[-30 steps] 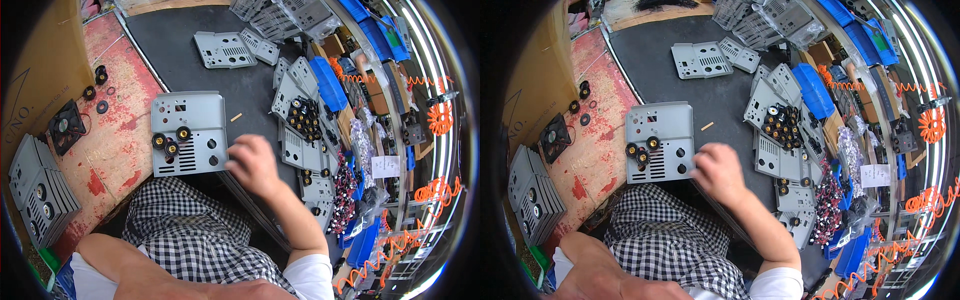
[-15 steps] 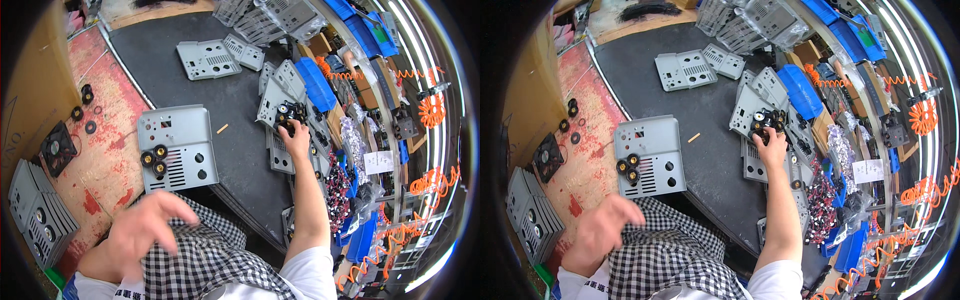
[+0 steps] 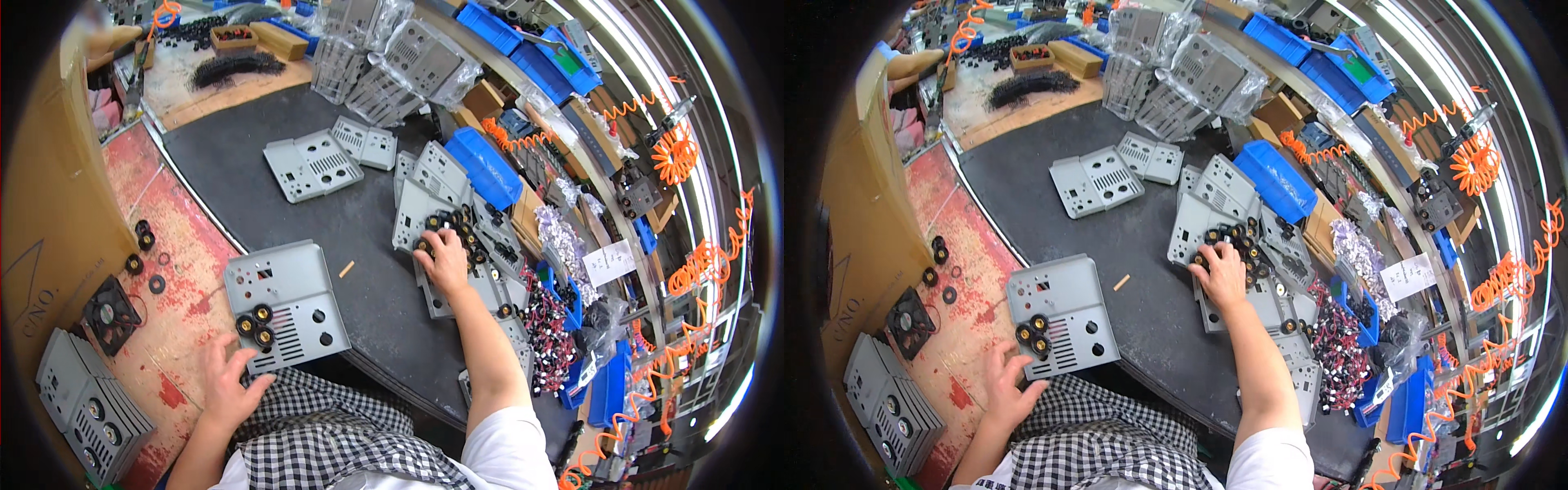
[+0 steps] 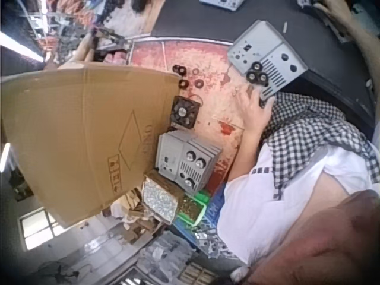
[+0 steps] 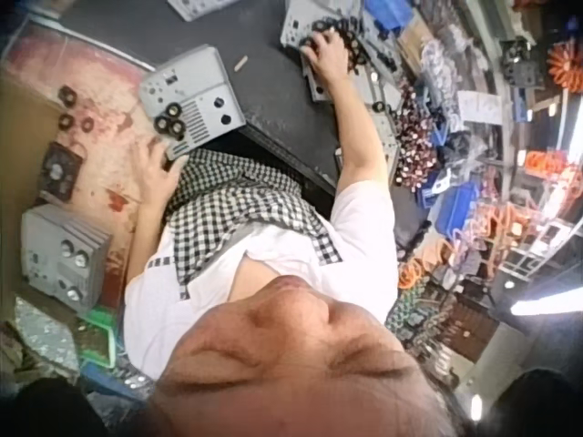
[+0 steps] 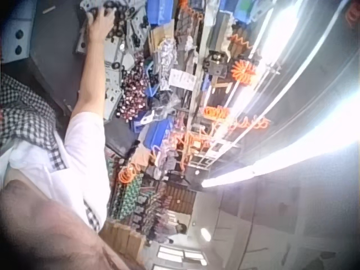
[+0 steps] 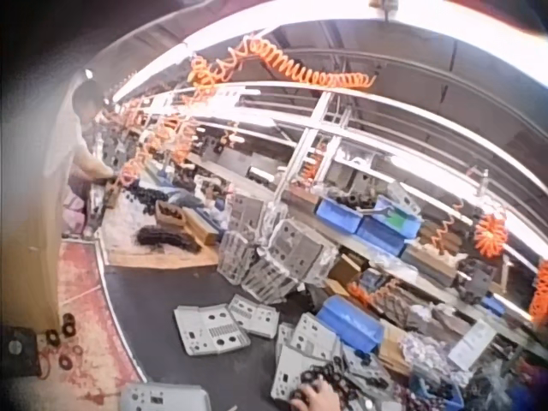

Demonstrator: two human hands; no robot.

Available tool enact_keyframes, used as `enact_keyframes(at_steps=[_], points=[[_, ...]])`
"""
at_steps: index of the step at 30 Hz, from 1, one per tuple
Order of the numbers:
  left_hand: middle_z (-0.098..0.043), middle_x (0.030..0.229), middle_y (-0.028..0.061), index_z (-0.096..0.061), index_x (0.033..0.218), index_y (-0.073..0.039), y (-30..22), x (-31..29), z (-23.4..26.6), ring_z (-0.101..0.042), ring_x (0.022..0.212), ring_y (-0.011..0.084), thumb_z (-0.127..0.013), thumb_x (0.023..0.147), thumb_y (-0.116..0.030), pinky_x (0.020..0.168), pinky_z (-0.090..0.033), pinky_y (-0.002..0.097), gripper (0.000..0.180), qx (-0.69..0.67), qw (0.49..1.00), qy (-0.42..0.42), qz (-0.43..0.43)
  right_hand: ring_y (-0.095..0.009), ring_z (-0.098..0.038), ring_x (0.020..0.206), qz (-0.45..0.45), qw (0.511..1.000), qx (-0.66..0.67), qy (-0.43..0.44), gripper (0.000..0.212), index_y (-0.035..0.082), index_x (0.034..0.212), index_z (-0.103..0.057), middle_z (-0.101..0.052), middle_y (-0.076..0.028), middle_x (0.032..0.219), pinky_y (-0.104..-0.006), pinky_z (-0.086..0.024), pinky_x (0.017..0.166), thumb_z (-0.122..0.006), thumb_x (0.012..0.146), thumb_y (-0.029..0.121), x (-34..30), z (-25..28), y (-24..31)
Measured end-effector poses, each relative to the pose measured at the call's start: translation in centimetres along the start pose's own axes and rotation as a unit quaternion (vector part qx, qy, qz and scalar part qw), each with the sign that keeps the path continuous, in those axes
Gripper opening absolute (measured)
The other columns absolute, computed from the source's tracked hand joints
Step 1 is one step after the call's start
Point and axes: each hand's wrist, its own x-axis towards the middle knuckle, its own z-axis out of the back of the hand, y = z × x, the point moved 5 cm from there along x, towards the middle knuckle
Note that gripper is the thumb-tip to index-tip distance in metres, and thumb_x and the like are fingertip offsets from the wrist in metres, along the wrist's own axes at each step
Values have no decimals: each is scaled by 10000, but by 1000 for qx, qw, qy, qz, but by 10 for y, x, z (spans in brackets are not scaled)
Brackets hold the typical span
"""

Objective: Assembling components into a metal chassis at an electronics factory workstation.

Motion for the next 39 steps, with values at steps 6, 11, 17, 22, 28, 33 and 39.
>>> enact_keyframes(at_steps=[6, 11, 17, 22, 28, 33, 39], points=[[-492, 1086, 176, -596, 891, -39, 2, -1, 1, -487, 1002, 351, -788, 559, -163, 870, -390, 430, 403, -11, 1000, 9, 10, -249, -602, 779, 21, 997, -71, 34, 412, 166, 1025, -578, -549, -44, 905, -372, -490, 596, -693, 729, 429, -1, 6, -3], [-502, 1080, 162, -623, 871, -60, 6, -5, -1, -486, 1008, 338, -782, 611, -265, 866, -373, 437, 368, -14, 1000, 9, 21, -247, -620, 751, 16, 1000, -2, -5, 388, 165, 1021, -563, -566, -27, 956, -371, -490, 583, -699, 742, 397, -12, -2, -10], [-504, 1078, 150, -622, 873, -70, 7, -5, 1, -488, 1008, 332, -769, 637, -282, 853, -363, 438, 350, -31, 999, 18, 23, -283, -616, 763, -82, 995, 36, -37, 287, 132, 947, -597, -580, -54, 923, -397, -494, 626, -701, 768, 331, 1, -7, -13], [-507, 1057, 148, -618, 872, -69, 11, -4, 2, -492, 983, 322, -777, 634, -236, 834, -365, 427, 331, -64, 997, 14, 29, -292, -623, 755, -148, 983, 90, -60, 259, 58, 858, -645, -618, -101, 853, -380, -494, 661, -714, 766, 290, 14, -4, -12], [-515, 1037, 135, -632, 852, -78, 12, 0, 0, -498, 971, 312, -775, 634, -237, 819, -361, 424, 305, -65, 997, 18, 28, -262, -628, 756, -203, 957, 192, -74, 269, 17, 844, -675, -644, -134, 827, -355, -484, 691, -712, 771, 273, 51, 11, 16], [-523, 1016, 135, -644, 834, -79, 17, 0, -2, -507, 953, 305, -790, 590, -242, 798, -351, 419, 327, -66, 997, 10, 29, -272, -617, 791, -71, 973, 221, -6, 287, 66, 827, -687, -624, -98, 853, -361, -482, 704, -699, 764, 347, 124, -20, 118], [-526, 1052, 178, -630, 800, -45, 10, 6, 6, -519, 946, 351, -782, 669, -290, 793, -411, 436, 317, -46, 999, 8, 29, -248, -605, 814, -37, 982, 182, 26, 260, 95, 835, -672, -587, -72, 872, -353, -478, 713, -705, 751, 339, 186, -91, 164]])
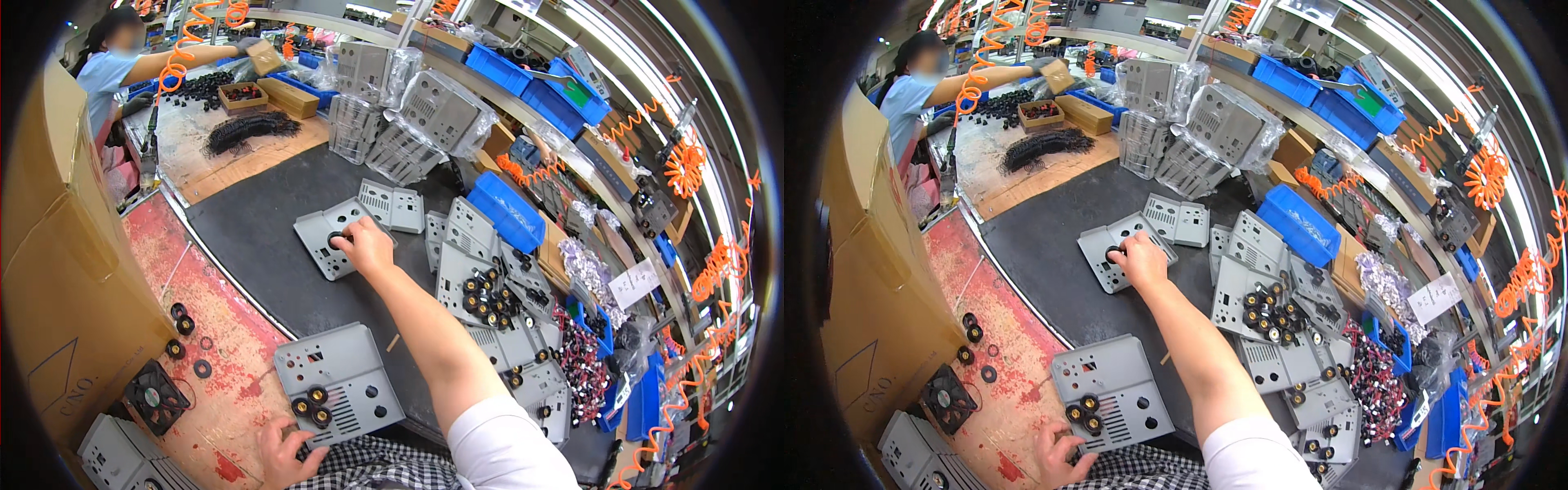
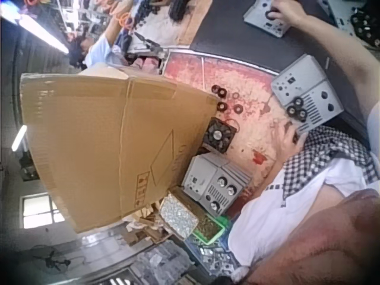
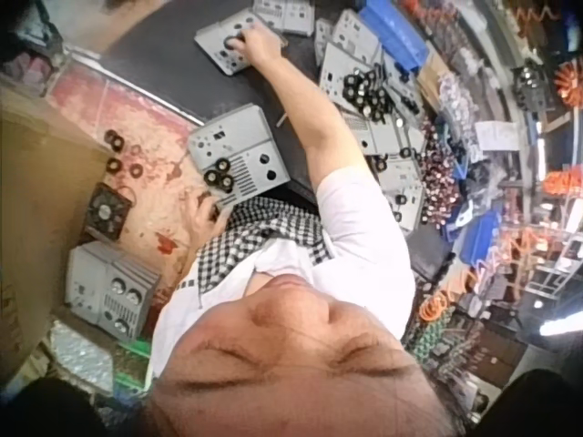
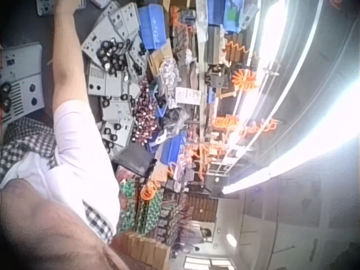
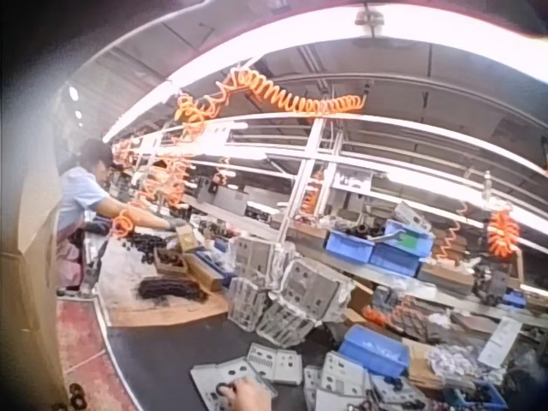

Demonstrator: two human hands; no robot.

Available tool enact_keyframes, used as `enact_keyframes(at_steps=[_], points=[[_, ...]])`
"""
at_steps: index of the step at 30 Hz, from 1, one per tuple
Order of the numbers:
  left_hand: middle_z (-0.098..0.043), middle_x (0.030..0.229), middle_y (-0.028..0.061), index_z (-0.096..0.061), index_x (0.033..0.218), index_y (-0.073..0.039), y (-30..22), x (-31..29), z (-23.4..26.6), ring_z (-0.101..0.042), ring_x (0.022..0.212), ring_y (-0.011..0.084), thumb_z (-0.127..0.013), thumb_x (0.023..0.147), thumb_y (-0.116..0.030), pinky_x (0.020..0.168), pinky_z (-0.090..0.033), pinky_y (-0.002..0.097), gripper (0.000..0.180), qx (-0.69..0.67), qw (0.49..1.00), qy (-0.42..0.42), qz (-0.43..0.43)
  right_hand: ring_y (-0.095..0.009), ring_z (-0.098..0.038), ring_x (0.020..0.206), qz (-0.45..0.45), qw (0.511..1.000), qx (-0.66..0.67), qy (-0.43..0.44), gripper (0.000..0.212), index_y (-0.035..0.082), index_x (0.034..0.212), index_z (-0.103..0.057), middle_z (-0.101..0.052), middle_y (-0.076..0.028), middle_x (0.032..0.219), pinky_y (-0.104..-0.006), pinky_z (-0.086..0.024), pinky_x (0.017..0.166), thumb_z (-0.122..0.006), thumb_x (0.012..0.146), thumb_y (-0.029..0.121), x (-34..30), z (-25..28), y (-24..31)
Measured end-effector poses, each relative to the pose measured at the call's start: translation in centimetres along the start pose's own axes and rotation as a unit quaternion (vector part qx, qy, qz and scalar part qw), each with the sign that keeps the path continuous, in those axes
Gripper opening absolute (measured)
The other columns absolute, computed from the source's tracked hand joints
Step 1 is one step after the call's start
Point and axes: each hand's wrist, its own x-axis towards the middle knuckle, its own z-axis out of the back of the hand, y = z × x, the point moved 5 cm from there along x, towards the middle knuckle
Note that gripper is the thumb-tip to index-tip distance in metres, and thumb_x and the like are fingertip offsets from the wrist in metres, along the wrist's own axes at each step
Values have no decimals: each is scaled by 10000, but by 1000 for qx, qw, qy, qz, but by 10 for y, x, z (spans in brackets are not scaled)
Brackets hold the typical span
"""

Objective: Assembling components into a metal chassis at an electronics factory workstation.

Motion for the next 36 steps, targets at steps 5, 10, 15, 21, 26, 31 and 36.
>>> enact_keyframes(at_steps=[5, 10, 15, 21, 26, 31, 36], points=[[-537, 1002, 142, -636, 831, -58, -5, 9, 2, -527, 921, 333, -805, 567, -167, 755, -406, 426, 332, 12, 999, -9, -34, -267, -554, 989, -3, 998, -61, 17, 282, 163, 1005, -650, -561, -78, 1059, -412, -448, 812, -669, 785, 338, 14, -29, -30], [-543, 1033, 139, -647, 837, -68, 7, 8, -1, -534, 938, 331, -818, 564, -188, 762, -423, 432, 343, 11, 998, 19, -63, -307, -512, 1070, -87, 995, -54, -7, 396, 169, 1138, -594, -550, -121, 1134, -439, -404, 884, -615, 821, 405, 7, -23, -47], [-542, 1046, 135, -652, 835, -81, 10, 6, -4, -541, 934, 322, -822, 570, -201, 759, -431, 436, 336, 18, 998, 26, -49, -336, -495, 986, 50, 992, -98, 57, 345, 137, 1066, -630, -578, -128, 1025, -437, -402, 859, -577, 845, 397, -31, -30, -24], [-547, 1034, 131, -663, 820, -93, 5, 8, -5, -548, 907, 313, -815, 596, -227, 736, -427, 438, 302, 26, 998, 23, -48, -369, -520, 921, 106, 985, 39, 133, 336, 124, 1137, -590, -598, -169, 986, -423, -407, 859, -569, 859, 312, -62, -29, 11], [-544, 965, 117, -674, 829, -102, 13, 5, -6, -540, 864, 316, -811, 604, -246, 728, -418, 435, 300, 38, 998, 17, -40, -351, -588, 964, 120, 913, 279, 274, 405, 78, 1213, -538, -609, -191, 1091, -407, -461, 865, -599, 845, 235, -80, -22, 60], [-534, 894, 113, -680, 808, -100, 11, 8, -7, -530, 841, 318, -819, 590, -258, 725, -411, 439, 303, 44, 996, 10, -72, -311, -601, 952, 136, 969, 172, 112, 322, 59, 1082, -614, -615, -144, 1061, -387, -478, 846, -627, 812, 233, -20, -12, 35], [-536, 885, 114, -681, 792, -97, 31, -3, -13, -533, 827, 319, -809, 606, -282, 729, -413, 436, 292, 74, 991, 35, -110, -278, -383, 1274, -111, 988, -110, 17, 579, 89, 1321, -428, -449, -104, 1335, -496, -310, 1044, -617, 833, 338, 32, -28, -78]])
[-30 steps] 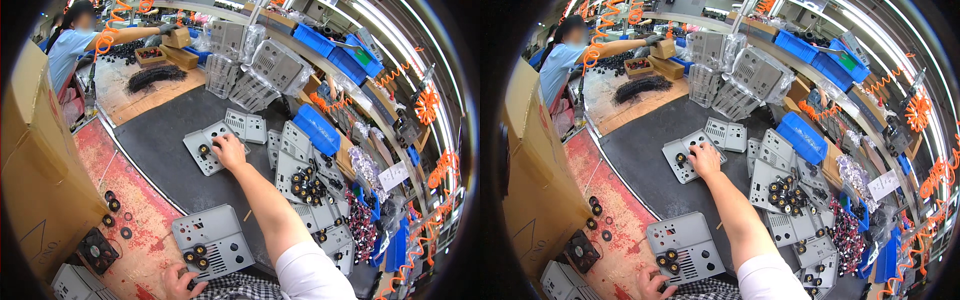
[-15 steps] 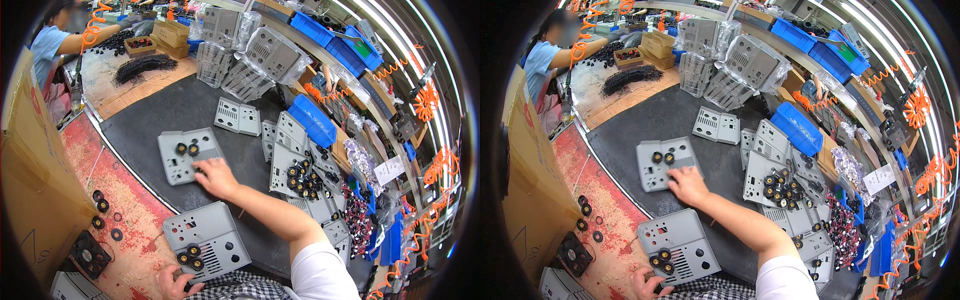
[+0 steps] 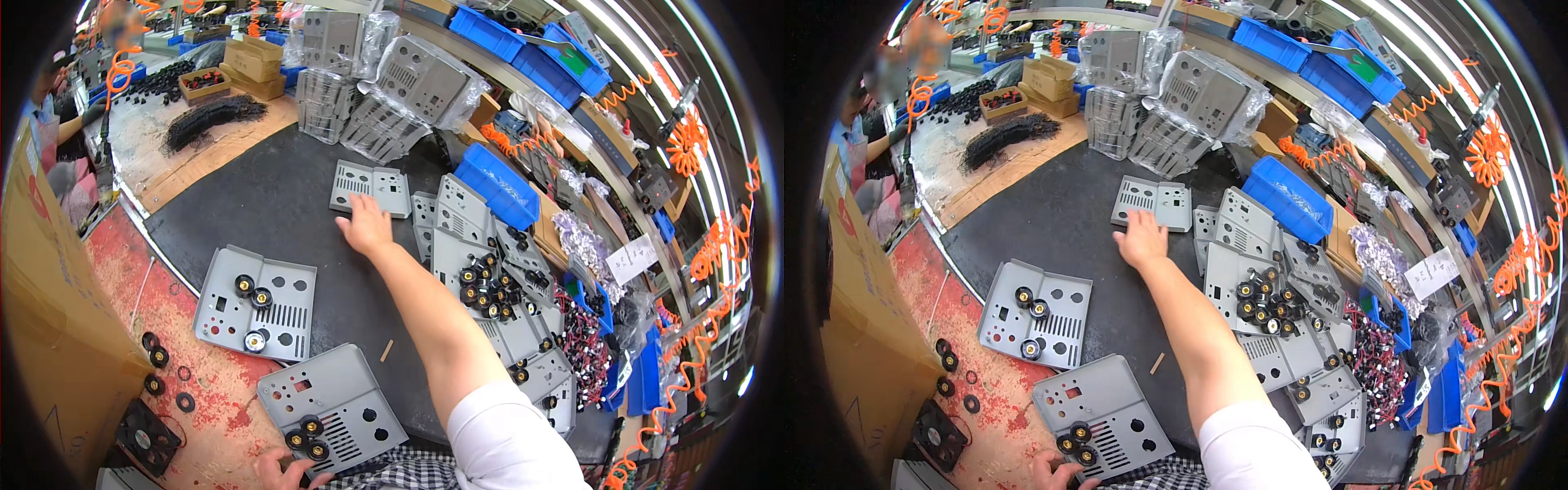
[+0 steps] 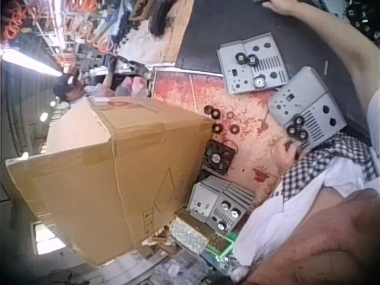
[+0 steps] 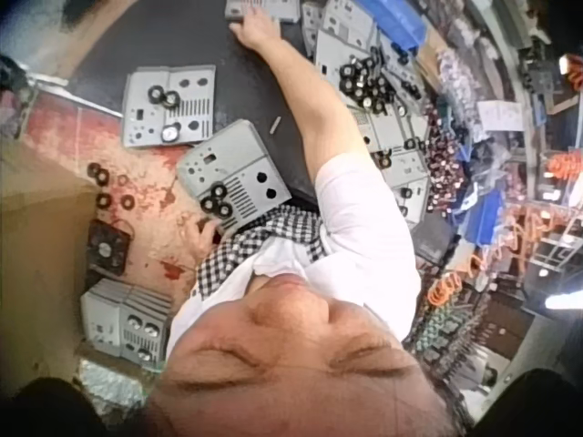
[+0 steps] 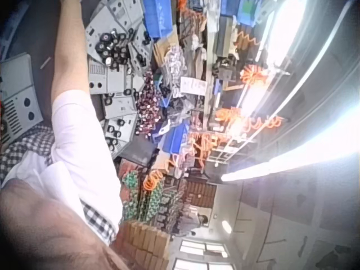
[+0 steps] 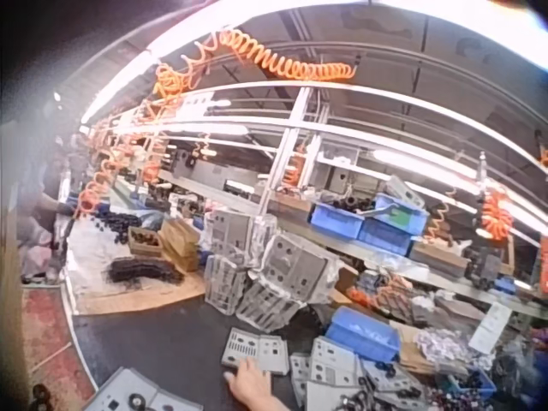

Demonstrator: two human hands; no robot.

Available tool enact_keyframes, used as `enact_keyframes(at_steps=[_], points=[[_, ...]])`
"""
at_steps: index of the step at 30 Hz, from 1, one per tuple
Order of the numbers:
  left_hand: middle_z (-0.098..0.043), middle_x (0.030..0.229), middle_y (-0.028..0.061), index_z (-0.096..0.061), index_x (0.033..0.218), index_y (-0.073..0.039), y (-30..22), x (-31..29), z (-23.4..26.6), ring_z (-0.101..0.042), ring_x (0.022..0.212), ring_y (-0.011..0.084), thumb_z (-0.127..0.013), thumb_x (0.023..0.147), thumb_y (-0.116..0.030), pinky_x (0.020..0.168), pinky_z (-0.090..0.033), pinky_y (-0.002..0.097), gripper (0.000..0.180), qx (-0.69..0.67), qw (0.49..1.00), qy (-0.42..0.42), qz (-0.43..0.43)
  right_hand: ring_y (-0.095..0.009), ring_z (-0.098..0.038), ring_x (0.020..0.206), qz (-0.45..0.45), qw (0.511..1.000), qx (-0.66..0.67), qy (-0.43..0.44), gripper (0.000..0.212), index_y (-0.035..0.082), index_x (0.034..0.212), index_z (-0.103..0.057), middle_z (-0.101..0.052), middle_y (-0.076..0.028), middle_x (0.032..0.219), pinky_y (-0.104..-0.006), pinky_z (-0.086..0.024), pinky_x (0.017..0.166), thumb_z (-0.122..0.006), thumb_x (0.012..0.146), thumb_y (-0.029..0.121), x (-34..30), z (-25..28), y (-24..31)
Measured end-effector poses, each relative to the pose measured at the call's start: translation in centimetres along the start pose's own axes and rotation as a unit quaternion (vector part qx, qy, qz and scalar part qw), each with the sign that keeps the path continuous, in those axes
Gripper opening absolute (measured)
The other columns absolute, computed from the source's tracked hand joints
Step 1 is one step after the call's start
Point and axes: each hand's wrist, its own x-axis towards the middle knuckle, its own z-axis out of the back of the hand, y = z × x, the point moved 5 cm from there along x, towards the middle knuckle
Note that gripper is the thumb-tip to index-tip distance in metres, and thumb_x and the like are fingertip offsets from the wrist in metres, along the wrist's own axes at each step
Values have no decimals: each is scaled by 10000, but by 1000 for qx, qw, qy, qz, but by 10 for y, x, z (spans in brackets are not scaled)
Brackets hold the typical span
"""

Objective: Assembling components into a metal chassis at an electronics factory workstation.

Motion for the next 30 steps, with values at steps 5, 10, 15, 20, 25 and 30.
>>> enact_keyframes(at_steps=[5, 10, 15, 20, 25, 30], points=[[-539, 893, 116, -682, 800, -101, 0, -4, -2, -530, 821, 318, -793, 629, -308, 729, -411, 435, 291, 26, 999, 15, 18, -257, -359, 1292, -9, 991, -23, 130, 565, 90, 1316, -431, -439, -98, 1343, -521, -267, 1064, -575, 865, 399, -9, -7, -20], [-542, 920, 124, -678, 823, -113, -9, 4, 4, -527, 813, 315, -782, 650, -319, 724, -411, 439, 288, 6, 1000, 10, 23, -295, -466, 1172, 67, 988, -43, 131, 417, 71, 1117, -522, -541, -144, 1165, -549, -299, 1001, -564, 866, 401, -57, 16, 4], [-520, 942, 157, -631, 848, -67, -26, 17, 13, -514, 811, 333, -796, 616, -123, 704, -407, 433, 290, -33, 996, 28, 72, -298, -522, 1071, 188, 973, -62, 117, 330, 68, 1021, -559, -580, -122, 1048, -472, -364, 927, -633, 813, 313, -128, 52, 16], [-516, 964, 165, -631, 861, -66, -34, 16, 15, -505, 843, 344, -780, 634, -122, 731, -405, 447, 277, -48, 994, 17, 92, -296, -523, 1070, 209, 965, 66, 146, 356, 101, 1059, -588, -562, -111, 1088, -420, -383, 944, -670, 787, 316, -157, 93, -12], [-516, 980, 150, -628, 876, -77, -43, 17, 21, -496, 892, 350, -767, 636, -129, 778, -397, 446, 282, -19, 995, -4, 100, -323, -439, 1171, -3, 994, -97, 39, 436, 220, 1124, -600, -497, -105, 1226, -494, -413, 909, -706, 730, 374, -127, 144, -105], [-518, 983, 143, -628, 879, -85, -37, 13, 16, -497, 904, 346, -767, 630, -140, 786, -394, 446, 290, -30, 995, -1, 96, -346, -406, 1192, -112, 982, -92, 118, 453, 250, 1132, -605, -497, -120, 1239, -465, -400, 944, -675, 743, 472, -125, 135, -180]])
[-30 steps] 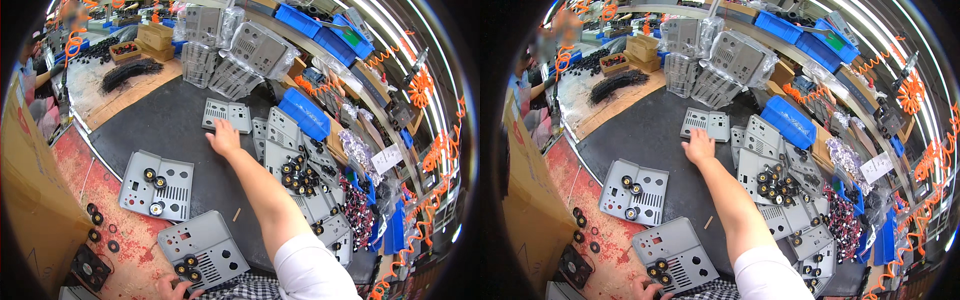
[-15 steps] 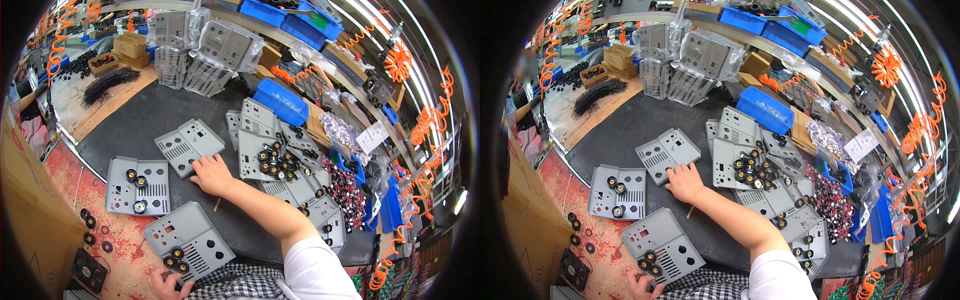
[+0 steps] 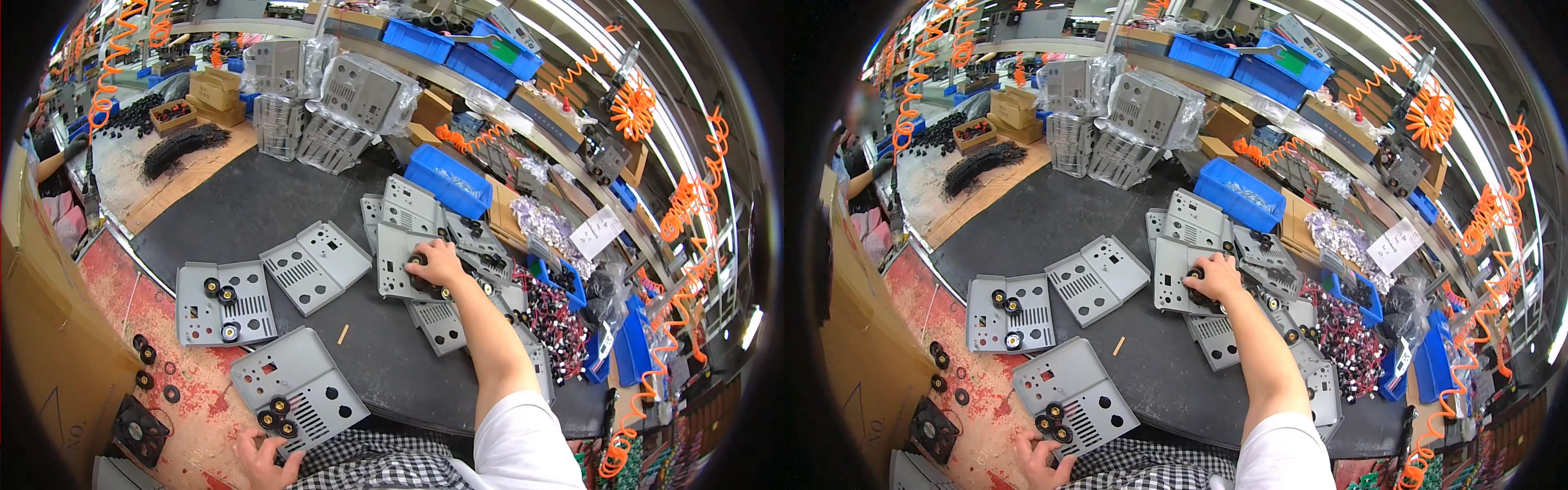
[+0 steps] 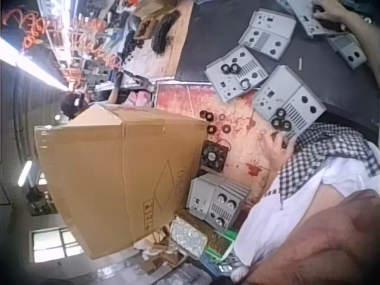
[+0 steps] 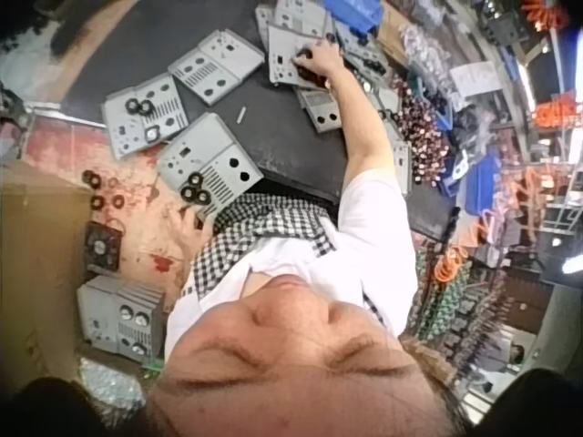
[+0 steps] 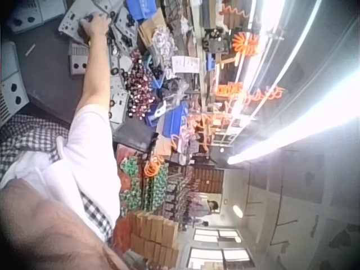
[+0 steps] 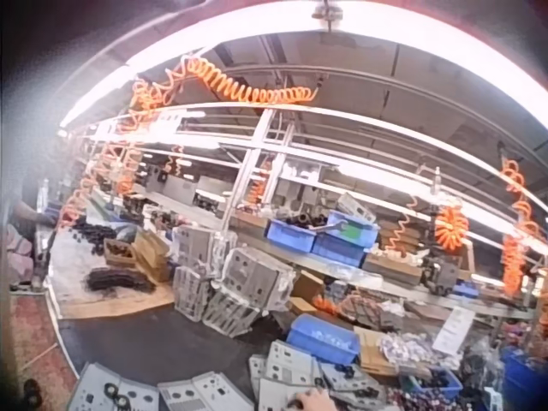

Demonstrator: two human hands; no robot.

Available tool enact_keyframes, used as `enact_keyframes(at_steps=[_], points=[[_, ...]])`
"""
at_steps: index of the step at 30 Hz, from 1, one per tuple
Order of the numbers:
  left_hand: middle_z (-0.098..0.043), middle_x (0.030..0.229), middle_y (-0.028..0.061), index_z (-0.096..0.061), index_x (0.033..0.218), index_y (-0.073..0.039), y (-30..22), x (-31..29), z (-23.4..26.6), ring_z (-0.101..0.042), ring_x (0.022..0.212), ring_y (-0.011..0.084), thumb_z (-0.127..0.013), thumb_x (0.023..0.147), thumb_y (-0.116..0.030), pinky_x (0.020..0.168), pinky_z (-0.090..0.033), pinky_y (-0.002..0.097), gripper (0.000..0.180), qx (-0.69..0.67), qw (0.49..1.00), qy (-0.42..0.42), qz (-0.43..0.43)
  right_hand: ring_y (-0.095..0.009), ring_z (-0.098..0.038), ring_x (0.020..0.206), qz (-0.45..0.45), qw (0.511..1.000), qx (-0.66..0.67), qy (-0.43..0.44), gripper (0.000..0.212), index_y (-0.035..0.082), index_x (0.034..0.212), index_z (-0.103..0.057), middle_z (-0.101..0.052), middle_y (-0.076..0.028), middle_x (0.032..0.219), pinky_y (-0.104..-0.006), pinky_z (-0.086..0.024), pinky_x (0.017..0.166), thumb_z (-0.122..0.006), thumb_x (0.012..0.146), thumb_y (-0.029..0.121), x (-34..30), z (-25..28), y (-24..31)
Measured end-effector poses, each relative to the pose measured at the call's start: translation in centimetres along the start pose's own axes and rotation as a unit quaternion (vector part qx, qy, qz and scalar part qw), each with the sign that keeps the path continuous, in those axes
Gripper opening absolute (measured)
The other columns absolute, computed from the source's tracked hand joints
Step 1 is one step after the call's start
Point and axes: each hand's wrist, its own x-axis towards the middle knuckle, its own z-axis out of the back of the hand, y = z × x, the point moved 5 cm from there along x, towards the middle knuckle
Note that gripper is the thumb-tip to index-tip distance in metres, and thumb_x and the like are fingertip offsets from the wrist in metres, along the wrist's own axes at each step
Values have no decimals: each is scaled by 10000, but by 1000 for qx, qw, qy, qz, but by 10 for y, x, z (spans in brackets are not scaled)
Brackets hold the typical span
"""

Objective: Assembling components into a metal chassis at an electronics factory workstation.

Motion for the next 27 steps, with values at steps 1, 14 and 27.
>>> enact_keyframes(at_steps=[1, 14, 27], points=[[-518, 984, 142, -629, 882, -86, 0, 0, 0, -498, 908, 344, -766, 632, -150, 789, -394, 445, 292, -16, 1000, -5, -2, -352, -422, 1175, 22, 999, -25, 28, 437, 240, 1115, -609, -508, -129, 1217, -452, -402, 945, -671, 748, 469, 0, -1, 5], [-521, 984, 151, -634, 892, -91, 4, 1, 1, -489, 931, 350, -759, 655, -198, 837, -353, 482, 289, -27, 999, 28, 27, -338, -573, 968, 121, 991, 32, -45, 382, 147, 1033, -568, -486, -145, 1102, -416, -492, 814, -751, 717, 260, -7, 1, 20], [-520, 965, 165, -624, 872, -57, -3, 4, -3, -492, 901, 357, -776, 647, -150, 796, -381, 466, 288, 11, 1000, 15, -18, -319, -555, 1028, 263, 951, 162, 10, 357, 153, 1024, -581, -476, -120, 1201, -376, -479, 845, -745, 714, 215, -16, -6, 198]])
